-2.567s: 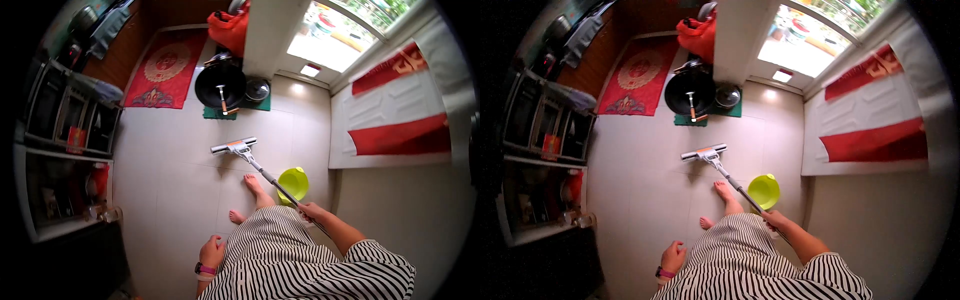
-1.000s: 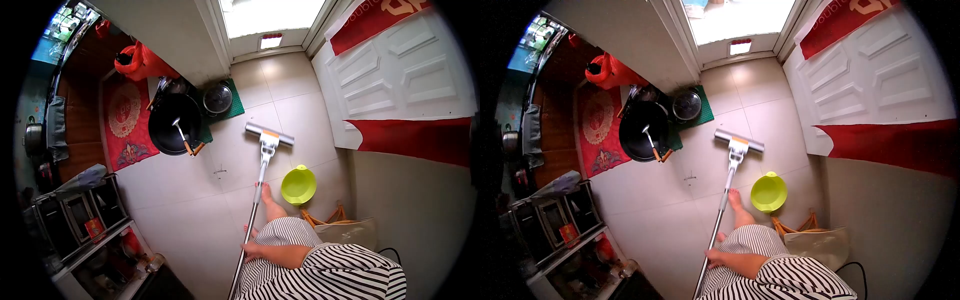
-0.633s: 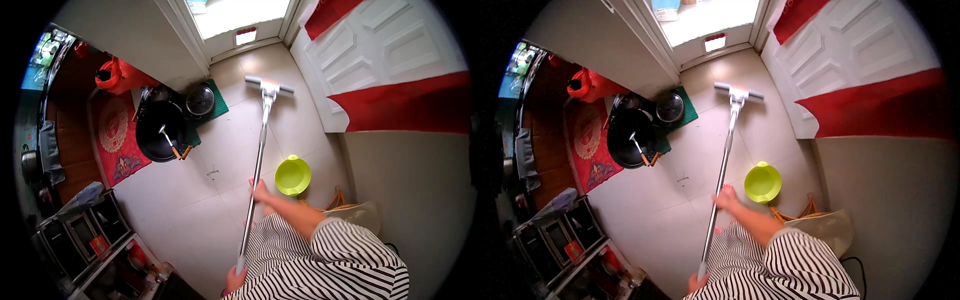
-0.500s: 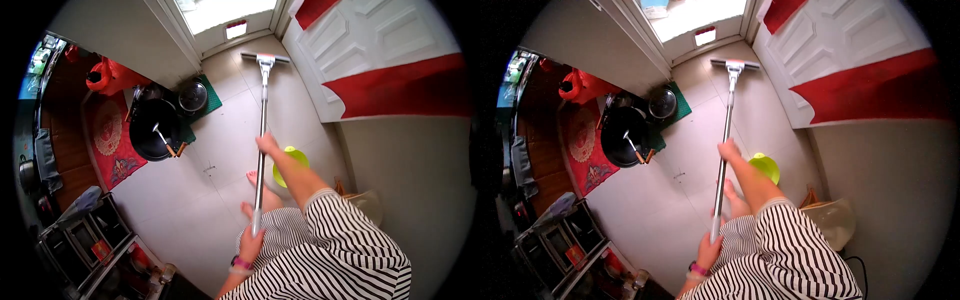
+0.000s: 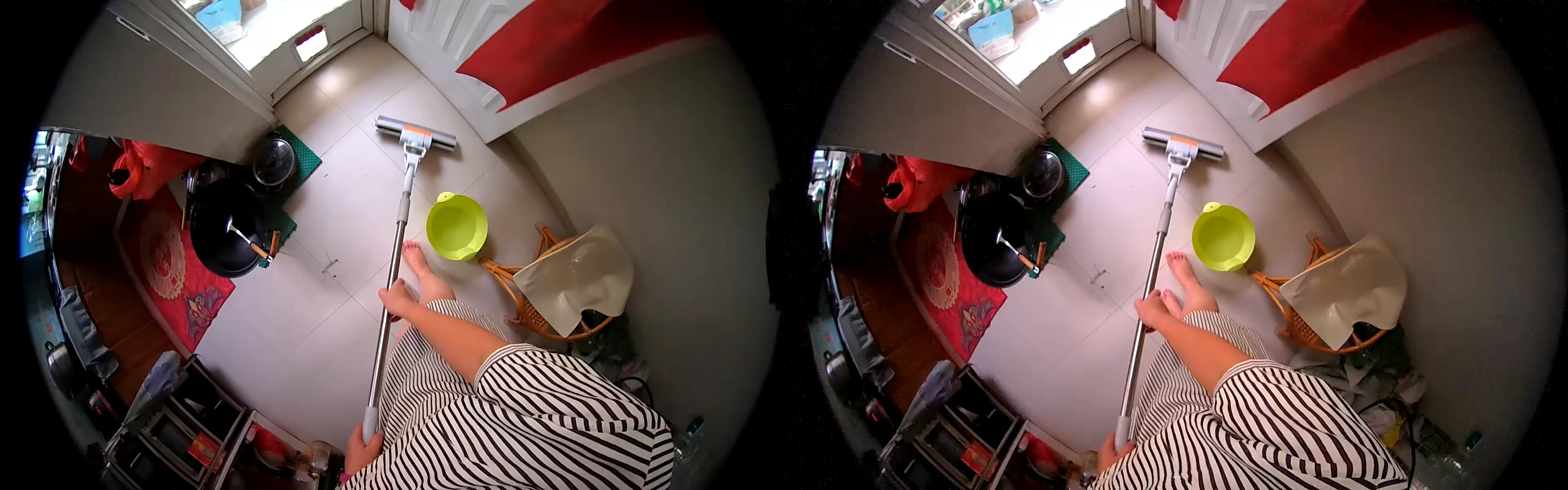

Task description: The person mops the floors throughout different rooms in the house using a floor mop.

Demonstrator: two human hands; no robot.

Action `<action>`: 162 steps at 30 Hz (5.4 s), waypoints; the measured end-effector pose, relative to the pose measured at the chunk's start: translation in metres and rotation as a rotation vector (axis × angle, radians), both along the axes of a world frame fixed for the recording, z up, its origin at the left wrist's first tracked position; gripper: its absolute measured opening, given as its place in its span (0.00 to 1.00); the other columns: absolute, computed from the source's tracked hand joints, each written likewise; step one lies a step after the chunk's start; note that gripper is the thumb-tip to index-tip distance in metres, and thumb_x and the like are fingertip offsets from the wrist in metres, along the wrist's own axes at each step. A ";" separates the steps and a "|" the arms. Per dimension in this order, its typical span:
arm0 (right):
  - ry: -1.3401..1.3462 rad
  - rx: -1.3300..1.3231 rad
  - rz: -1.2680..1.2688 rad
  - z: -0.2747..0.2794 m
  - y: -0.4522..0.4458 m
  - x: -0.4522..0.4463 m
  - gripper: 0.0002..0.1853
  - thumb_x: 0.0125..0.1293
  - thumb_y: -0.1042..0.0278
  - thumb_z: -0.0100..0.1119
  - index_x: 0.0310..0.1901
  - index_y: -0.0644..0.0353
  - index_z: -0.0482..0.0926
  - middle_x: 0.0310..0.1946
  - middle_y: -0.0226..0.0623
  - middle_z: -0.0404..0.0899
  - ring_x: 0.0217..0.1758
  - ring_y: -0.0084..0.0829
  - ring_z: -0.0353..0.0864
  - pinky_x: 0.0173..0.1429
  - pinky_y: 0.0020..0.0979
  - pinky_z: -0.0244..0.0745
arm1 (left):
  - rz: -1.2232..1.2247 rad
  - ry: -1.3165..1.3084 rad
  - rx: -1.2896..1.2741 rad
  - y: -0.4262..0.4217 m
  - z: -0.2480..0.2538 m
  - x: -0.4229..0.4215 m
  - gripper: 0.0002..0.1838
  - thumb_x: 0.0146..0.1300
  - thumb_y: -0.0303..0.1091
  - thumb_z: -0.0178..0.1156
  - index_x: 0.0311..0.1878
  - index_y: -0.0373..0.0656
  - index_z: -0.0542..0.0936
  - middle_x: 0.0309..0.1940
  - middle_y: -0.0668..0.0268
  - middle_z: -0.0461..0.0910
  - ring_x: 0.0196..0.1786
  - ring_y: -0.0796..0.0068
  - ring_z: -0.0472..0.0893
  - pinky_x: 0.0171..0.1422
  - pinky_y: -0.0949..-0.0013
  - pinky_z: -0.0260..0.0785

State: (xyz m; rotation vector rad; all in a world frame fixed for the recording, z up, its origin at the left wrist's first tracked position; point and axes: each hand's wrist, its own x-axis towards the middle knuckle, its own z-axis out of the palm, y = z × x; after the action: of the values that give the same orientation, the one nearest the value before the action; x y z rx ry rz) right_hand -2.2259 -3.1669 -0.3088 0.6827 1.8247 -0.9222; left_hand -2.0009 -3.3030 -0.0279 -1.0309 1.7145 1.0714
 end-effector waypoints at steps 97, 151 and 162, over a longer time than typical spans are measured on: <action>-0.171 -0.264 -0.567 0.094 -0.090 0.276 0.27 0.51 0.70 0.51 0.49 0.77 0.52 0.29 0.52 0.74 0.23 0.41 0.78 0.24 0.39 0.77 | -0.646 0.142 -0.428 -0.157 0.093 0.208 0.21 0.48 0.52 0.62 0.39 0.47 0.77 0.23 0.55 0.77 0.29 0.52 0.77 0.30 0.57 0.67; -0.480 -0.248 0.262 0.090 -0.224 0.346 0.39 0.51 0.66 0.56 0.57 0.79 0.45 0.49 0.63 0.66 0.50 0.46 0.74 0.58 0.35 0.68 | 0.256 -0.242 -0.158 -0.192 0.047 0.265 0.23 0.53 0.48 0.59 0.44 0.38 0.72 0.31 0.48 0.77 0.37 0.48 0.77 0.39 0.58 0.68; 0.158 0.084 0.514 0.050 -0.254 0.172 0.25 0.44 0.52 0.55 0.34 0.71 0.74 0.34 0.49 0.79 0.39 0.44 0.77 0.51 0.36 0.68 | 0.171 0.019 -0.104 -0.182 -0.008 0.267 0.23 0.55 0.49 0.58 0.42 0.38 0.72 0.28 0.49 0.76 0.34 0.51 0.77 0.37 0.58 0.67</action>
State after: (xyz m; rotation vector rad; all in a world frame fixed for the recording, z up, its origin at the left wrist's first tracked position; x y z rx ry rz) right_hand -2.0536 -3.4209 -0.2583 0.1695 2.0520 -0.5699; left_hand -1.7344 -3.4847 -0.0358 -1.2551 1.7374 1.1109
